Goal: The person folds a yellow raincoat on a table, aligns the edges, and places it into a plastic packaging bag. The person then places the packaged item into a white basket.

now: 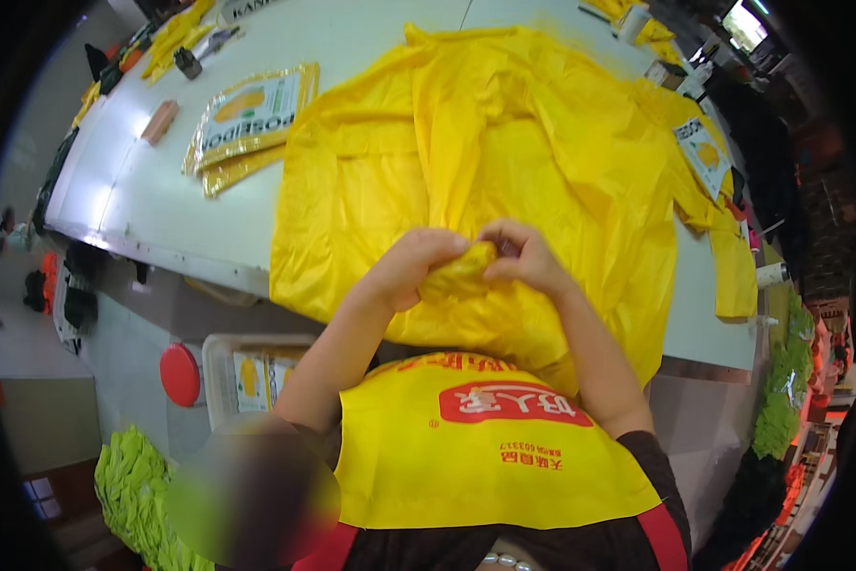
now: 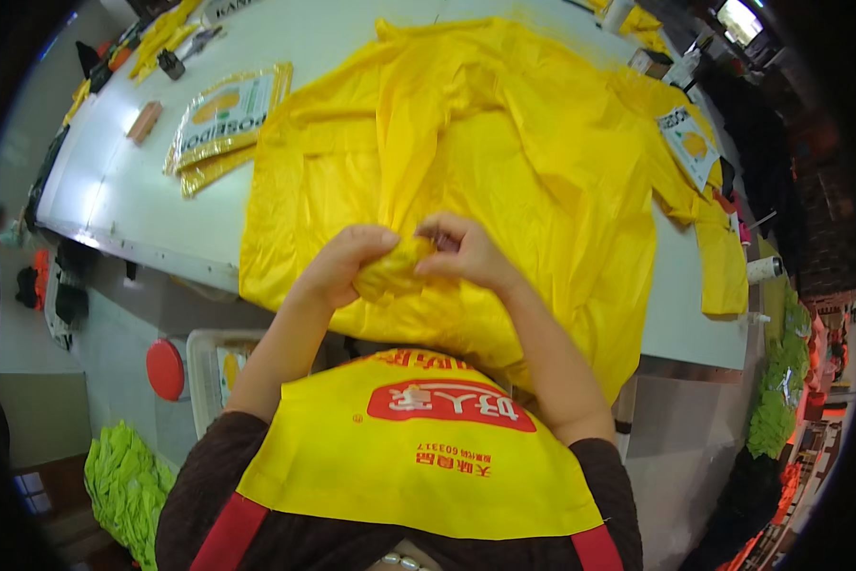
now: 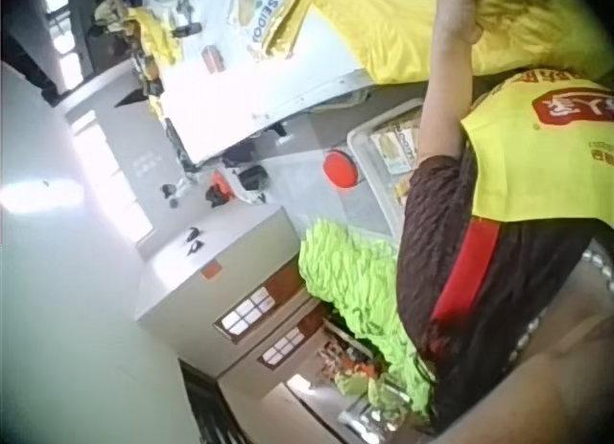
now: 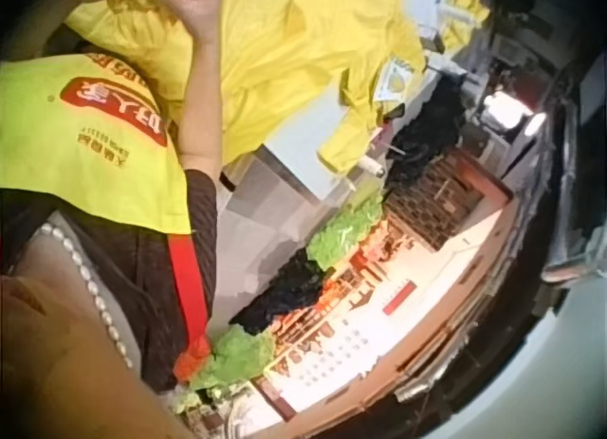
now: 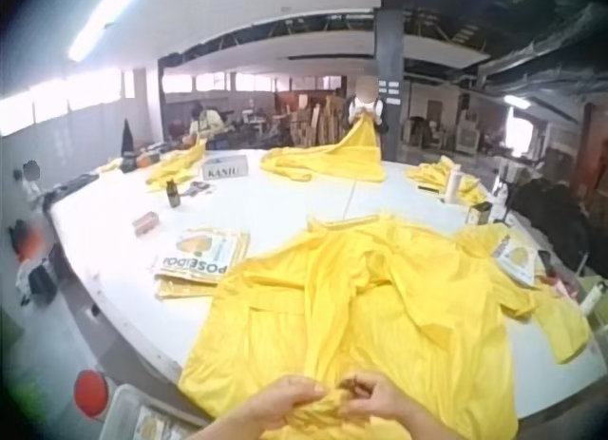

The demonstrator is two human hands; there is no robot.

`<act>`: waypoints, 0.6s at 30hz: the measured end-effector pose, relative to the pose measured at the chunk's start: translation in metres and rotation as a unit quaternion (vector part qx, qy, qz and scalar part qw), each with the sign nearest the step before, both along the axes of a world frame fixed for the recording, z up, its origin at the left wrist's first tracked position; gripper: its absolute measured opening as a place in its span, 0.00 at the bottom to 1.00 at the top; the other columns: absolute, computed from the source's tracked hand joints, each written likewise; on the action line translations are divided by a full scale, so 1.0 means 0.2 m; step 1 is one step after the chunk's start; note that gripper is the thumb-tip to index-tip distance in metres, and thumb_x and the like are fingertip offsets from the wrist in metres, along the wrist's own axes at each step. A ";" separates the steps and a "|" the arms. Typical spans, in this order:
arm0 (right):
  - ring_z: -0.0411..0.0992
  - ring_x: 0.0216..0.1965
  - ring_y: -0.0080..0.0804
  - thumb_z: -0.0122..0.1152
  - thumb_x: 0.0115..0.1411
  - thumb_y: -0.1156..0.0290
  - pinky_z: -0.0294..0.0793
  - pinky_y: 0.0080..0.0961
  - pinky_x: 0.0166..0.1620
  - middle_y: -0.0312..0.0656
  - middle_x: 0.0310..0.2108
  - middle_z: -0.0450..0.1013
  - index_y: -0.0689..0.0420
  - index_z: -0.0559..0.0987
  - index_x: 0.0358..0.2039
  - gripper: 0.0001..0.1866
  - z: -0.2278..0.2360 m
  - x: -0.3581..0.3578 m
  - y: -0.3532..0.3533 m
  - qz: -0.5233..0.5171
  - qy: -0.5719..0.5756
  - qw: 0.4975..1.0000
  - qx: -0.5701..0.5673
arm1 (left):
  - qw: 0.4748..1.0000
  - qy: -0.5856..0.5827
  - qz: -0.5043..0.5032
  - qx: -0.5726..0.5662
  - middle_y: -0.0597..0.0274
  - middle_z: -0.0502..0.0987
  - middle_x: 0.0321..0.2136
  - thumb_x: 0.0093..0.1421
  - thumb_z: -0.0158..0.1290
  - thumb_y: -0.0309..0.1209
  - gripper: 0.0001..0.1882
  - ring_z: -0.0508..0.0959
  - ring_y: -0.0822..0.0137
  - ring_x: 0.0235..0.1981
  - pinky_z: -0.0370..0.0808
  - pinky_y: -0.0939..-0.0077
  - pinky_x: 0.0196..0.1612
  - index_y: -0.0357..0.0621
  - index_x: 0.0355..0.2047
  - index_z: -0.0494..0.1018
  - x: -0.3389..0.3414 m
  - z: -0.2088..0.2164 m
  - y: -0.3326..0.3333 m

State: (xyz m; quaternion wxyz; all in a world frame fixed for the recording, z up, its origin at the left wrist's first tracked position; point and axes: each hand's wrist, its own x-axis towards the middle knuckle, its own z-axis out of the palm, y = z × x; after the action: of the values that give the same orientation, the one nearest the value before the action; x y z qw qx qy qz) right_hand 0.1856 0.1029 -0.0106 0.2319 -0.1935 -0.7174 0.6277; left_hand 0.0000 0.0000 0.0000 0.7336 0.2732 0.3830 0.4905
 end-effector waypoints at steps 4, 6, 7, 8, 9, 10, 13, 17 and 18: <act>0.58 0.18 0.17 0.68 0.44 0.71 0.57 0.18 0.20 0.30 0.16 0.61 0.56 0.71 0.19 0.12 0.10 -0.06 -0.15 -0.144 -0.012 0.982 0.119 | 0.975 0.200 -0.036 0.094 0.70 0.74 0.29 0.51 0.59 0.29 0.14 0.72 0.79 0.30 0.69 0.84 0.34 0.37 0.38 0.72 -0.15 0.08 -0.10; 0.59 0.16 0.23 0.68 0.45 0.70 0.58 0.21 0.20 0.35 0.15 0.62 0.58 0.70 0.17 0.13 0.20 -0.07 -0.09 -0.247 0.024 0.943 0.220 | 0.961 0.212 -0.047 0.171 0.65 0.75 0.37 0.45 0.63 0.25 0.23 0.72 0.75 0.39 0.69 0.79 0.43 0.37 0.43 0.70 -0.17 0.13 -0.11; 0.59 0.16 0.27 0.68 0.45 0.70 0.58 0.23 0.20 0.38 0.14 0.62 0.59 0.70 0.17 0.14 0.23 -0.11 -0.05 -0.288 0.053 0.920 0.261 | 0.951 0.252 -0.040 0.173 0.65 0.75 0.38 0.43 0.65 0.26 0.25 0.72 0.75 0.40 0.69 0.79 0.45 0.36 0.42 0.70 -0.19 0.08 -0.11; 0.59 0.15 0.29 0.67 0.46 0.69 0.58 0.23 0.20 0.38 0.14 0.62 0.58 0.70 0.17 0.13 0.24 -0.14 -0.05 -0.323 0.069 0.897 0.294 | 0.940 0.278 -0.029 0.194 0.65 0.75 0.38 0.42 0.66 0.27 0.27 0.71 0.76 0.40 0.68 0.79 0.45 0.36 0.43 0.69 -0.16 0.00 -0.13; 0.60 0.15 0.28 0.67 0.46 0.68 0.58 0.24 0.20 0.39 0.14 0.62 0.58 0.70 0.18 0.13 0.21 -0.19 -0.07 -0.328 0.065 0.909 0.249 | 0.932 0.297 0.004 0.207 0.66 0.76 0.35 0.43 0.65 0.26 0.24 0.72 0.77 0.38 0.69 0.79 0.43 0.37 0.41 0.71 -0.10 0.00 -0.16; 0.60 0.16 0.28 0.67 0.46 0.68 0.59 0.24 0.20 0.39 0.15 0.62 0.58 0.70 0.18 0.13 0.17 -0.21 -0.10 -0.332 0.060 0.919 0.205 | 0.933 0.307 0.046 0.184 0.66 0.76 0.33 0.43 0.64 0.25 0.22 0.72 0.77 0.37 0.69 0.79 0.42 0.38 0.40 0.72 -0.04 0.02 -0.18; 0.62 0.16 0.31 0.65 0.48 0.66 0.62 0.25 0.21 0.40 0.15 0.62 0.58 0.71 0.21 0.12 0.11 -0.25 -0.32 -0.242 0.075 0.966 0.046 | 0.882 0.312 0.280 0.214 0.66 0.74 0.21 0.50 0.47 0.17 0.07 0.73 0.76 0.24 0.71 0.81 0.28 0.40 0.28 0.72 -0.04 -0.06 -0.08; 0.69 0.19 0.32 0.61 0.50 0.72 0.67 0.27 0.24 0.41 0.16 0.67 0.58 0.72 0.25 0.07 0.09 -0.36 -0.45 -0.066 0.066 0.956 0.279 | 0.883 0.076 0.437 0.156 0.64 0.71 0.19 0.56 0.38 0.22 0.09 0.73 0.72 0.21 0.71 0.80 0.24 0.44 0.24 0.68 -0.19 -0.19 0.06; 0.70 0.19 0.33 0.60 0.50 0.75 0.68 0.28 0.24 0.41 0.16 0.68 0.58 0.72 0.26 0.06 0.03 -0.38 -0.36 -0.097 0.083 0.922 0.365 | 0.875 0.054 0.465 0.121 0.64 0.71 0.19 0.55 0.40 0.21 0.07 0.72 0.73 0.20 0.71 0.80 0.23 0.43 0.24 0.68 -0.10 -0.17 0.09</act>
State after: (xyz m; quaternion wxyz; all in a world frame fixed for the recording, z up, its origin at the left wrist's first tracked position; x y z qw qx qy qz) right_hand 0.1103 0.0303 -0.0054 0.4054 -0.1114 -0.8525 0.3106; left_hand -0.0200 0.0188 -0.0347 0.3602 0.1762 0.4423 0.8022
